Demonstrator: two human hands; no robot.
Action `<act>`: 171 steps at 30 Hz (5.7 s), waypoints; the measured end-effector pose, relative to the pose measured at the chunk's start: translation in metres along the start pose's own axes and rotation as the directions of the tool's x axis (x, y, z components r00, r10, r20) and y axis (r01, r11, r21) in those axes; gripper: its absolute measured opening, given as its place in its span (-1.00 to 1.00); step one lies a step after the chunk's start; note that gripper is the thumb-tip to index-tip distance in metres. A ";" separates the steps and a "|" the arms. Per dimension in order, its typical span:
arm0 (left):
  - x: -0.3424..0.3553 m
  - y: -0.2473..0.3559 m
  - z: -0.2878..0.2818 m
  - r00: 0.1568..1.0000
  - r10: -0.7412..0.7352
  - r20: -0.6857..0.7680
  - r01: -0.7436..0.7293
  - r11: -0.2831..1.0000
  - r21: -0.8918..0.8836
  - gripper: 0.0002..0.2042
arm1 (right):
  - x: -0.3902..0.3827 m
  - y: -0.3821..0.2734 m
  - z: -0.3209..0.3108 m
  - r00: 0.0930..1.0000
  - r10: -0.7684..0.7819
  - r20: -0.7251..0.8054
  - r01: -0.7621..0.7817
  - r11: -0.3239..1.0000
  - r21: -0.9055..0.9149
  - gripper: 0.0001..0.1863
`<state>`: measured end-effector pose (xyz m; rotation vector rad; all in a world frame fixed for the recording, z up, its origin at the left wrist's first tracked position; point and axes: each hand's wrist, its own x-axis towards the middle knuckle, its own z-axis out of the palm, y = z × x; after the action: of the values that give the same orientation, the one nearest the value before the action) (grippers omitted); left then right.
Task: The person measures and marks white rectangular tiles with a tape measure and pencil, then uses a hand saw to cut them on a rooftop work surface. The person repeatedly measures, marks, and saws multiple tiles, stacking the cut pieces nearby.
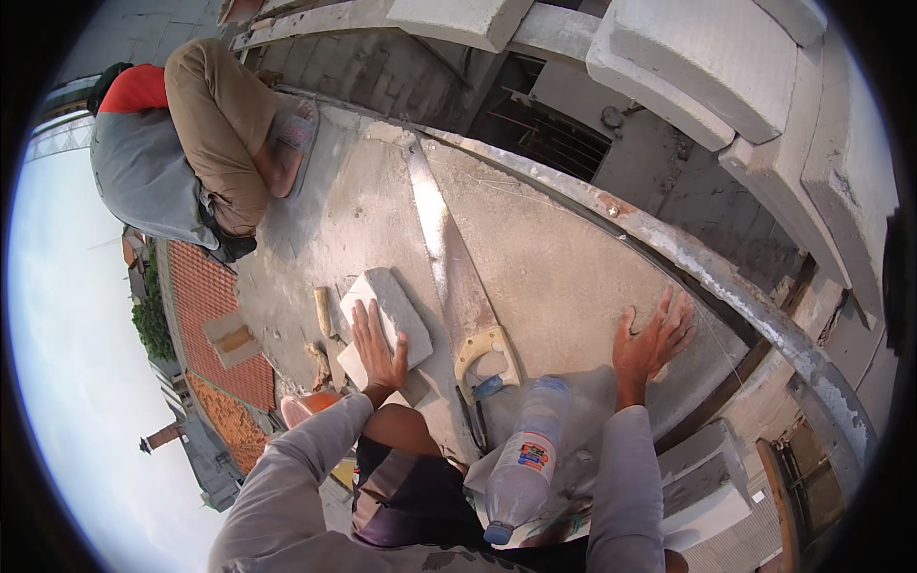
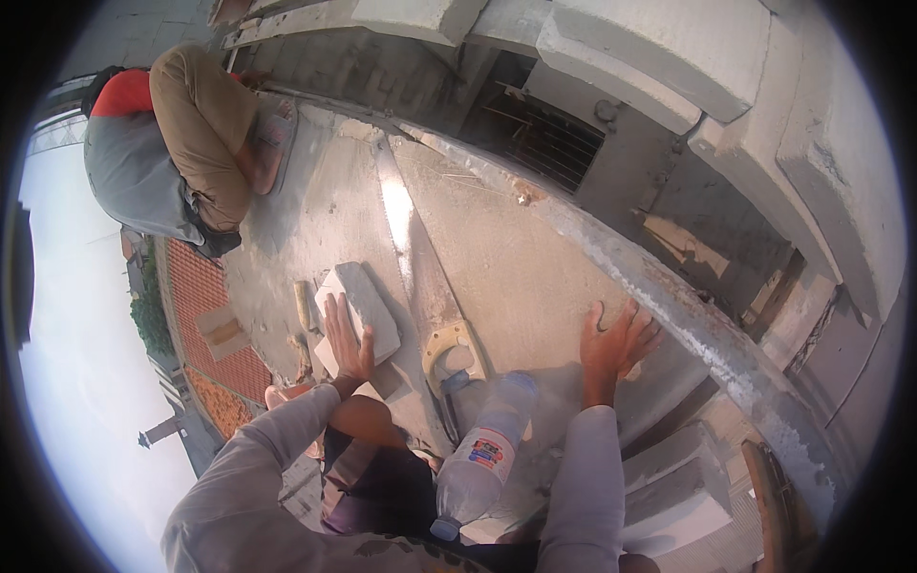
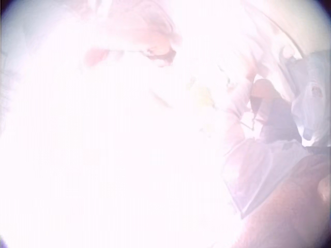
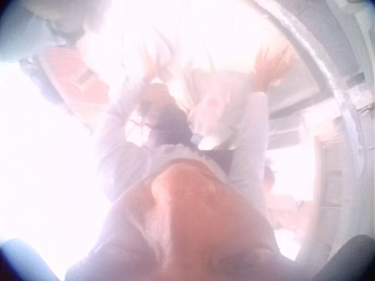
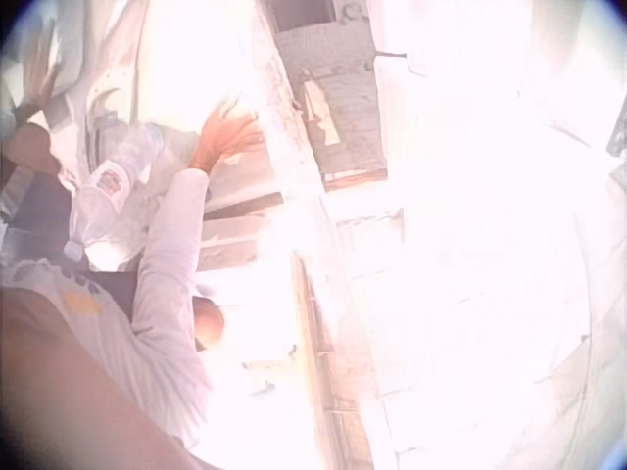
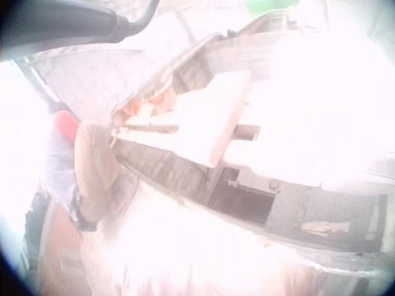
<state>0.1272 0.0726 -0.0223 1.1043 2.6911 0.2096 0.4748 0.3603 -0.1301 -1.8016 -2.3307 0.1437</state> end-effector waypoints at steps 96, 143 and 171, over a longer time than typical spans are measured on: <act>0.033 -0.046 -0.040 0.973 -0.176 0.151 0.211 0.408 -0.888 -0.08 | -0.022 0.062 0.030 0.990 0.023 0.141 -0.115 0.709 0.696 -0.22; -0.135 -0.022 -0.061 0.974 -0.044 -0.221 -0.067 0.880 -0.471 -0.05 | -0.254 -0.009 -0.035 0.897 -0.219 0.384 -0.135 0.690 0.711 -0.53; -0.120 -0.036 -0.056 0.955 -0.227 -0.193 0.039 0.737 -0.675 -0.05 | -0.279 -0.045 -0.082 0.788 -0.346 0.509 -0.132 0.712 0.690 -0.42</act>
<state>0.1713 -0.0405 0.0421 0.6769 2.5180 1.2653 0.5168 0.0759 -0.0669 -1.2934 -2.2147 1.5867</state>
